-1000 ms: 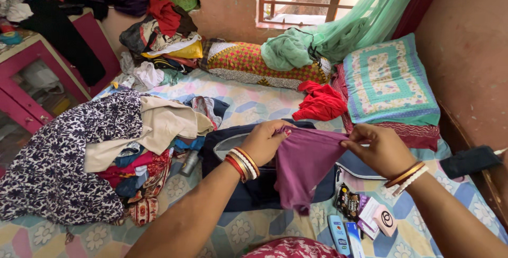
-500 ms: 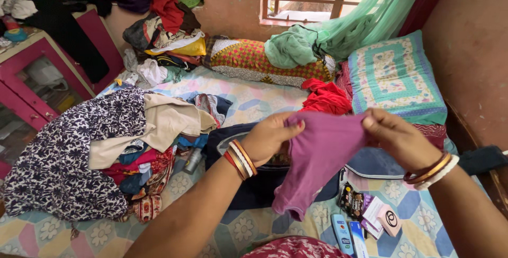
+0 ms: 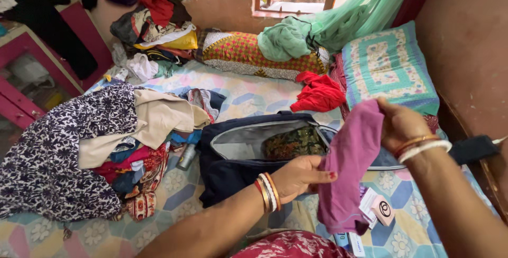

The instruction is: The person folds several garments and places them into a dark blue suitcase on a bed. Items handled include a floral-patterned top, a purple garment, and a blue garment. The suitcase remains open on the bed during the process.

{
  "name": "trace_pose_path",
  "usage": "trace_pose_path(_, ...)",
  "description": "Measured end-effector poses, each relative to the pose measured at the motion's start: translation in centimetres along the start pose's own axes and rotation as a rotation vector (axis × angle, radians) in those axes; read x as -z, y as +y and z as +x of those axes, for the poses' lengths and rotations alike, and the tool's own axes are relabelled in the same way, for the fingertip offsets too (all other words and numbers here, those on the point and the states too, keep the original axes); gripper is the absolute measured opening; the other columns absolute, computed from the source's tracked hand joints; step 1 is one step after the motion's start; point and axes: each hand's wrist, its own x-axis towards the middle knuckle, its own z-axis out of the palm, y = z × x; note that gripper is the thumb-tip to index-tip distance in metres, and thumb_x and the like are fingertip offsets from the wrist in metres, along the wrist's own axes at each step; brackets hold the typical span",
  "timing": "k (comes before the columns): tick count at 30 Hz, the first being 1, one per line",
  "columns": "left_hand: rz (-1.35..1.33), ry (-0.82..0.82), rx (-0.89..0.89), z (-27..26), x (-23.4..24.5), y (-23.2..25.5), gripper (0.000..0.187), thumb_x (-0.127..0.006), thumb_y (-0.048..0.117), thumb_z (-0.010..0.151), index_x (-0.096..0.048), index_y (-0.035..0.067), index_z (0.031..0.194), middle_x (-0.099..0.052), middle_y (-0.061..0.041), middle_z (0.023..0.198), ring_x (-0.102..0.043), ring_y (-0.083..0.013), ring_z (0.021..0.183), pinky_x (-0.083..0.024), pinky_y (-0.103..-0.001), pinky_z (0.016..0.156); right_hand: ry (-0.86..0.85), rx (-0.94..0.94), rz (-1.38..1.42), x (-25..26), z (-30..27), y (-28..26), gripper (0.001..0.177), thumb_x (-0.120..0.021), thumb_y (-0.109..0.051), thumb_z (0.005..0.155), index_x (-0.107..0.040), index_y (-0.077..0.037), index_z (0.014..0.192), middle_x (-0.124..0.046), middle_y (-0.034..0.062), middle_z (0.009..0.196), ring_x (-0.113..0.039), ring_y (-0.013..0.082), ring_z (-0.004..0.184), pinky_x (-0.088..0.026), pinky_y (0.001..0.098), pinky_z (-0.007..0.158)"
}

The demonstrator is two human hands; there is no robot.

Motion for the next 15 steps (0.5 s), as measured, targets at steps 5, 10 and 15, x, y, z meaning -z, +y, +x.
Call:
trace_pose_path(5, -0.008, 0.133, -0.152, 1.1, 0.2, 1.4, 0.024, -0.057, 0.006, 0.106, -0.064, 0.004, 0.130, -0.070, -0.003, 0.124, -0.065, -0.0121, 0.112, -0.048, -0.030, 0.106, -0.087, -0.014, 0.219, 5.7, 1.2, 9.5, 0.028, -0.063, -0.042, 0.111, -0.066, -0.017, 0.101, -0.067, -0.0041, 0.089, -0.066, 0.0153, 0.079, -0.055, 0.0388, 0.077)
trace_pose_path(10, -0.081, 0.362, -0.198, 1.3, 0.7, 2.7, 0.031, -0.054, 0.012, 0.104, -0.059, 0.006, 0.135, -0.067, 0.001, 0.123, -0.061, -0.0101, 0.114, -0.046, -0.029, 0.104, 0.031, -0.286, 0.123, 3.9, -2.0, 14.9, 0.046, -0.059, -0.055, 0.097, -0.067, -0.010, 0.100, -0.070, 0.0019, 0.091, -0.068, 0.0209, 0.082, -0.055, 0.0381, 0.078)
trace_pose_path(15, -0.099, 0.389, -0.230, 1.6, 1.2, 2.7, 0.035, -0.054, 0.013, 0.103, -0.056, 0.007, 0.138, -0.064, 0.000, 0.124, -0.060, -0.0118, 0.114, -0.046, -0.031, 0.104, -0.110, -0.338, 0.114, -0.5, -5.7, 12.8, 0.077, -0.044, -0.074, 0.090, -0.068, -0.006, 0.119, -0.074, 0.0099, 0.109, -0.070, 0.0246, 0.095, -0.052, 0.0387, 0.083)
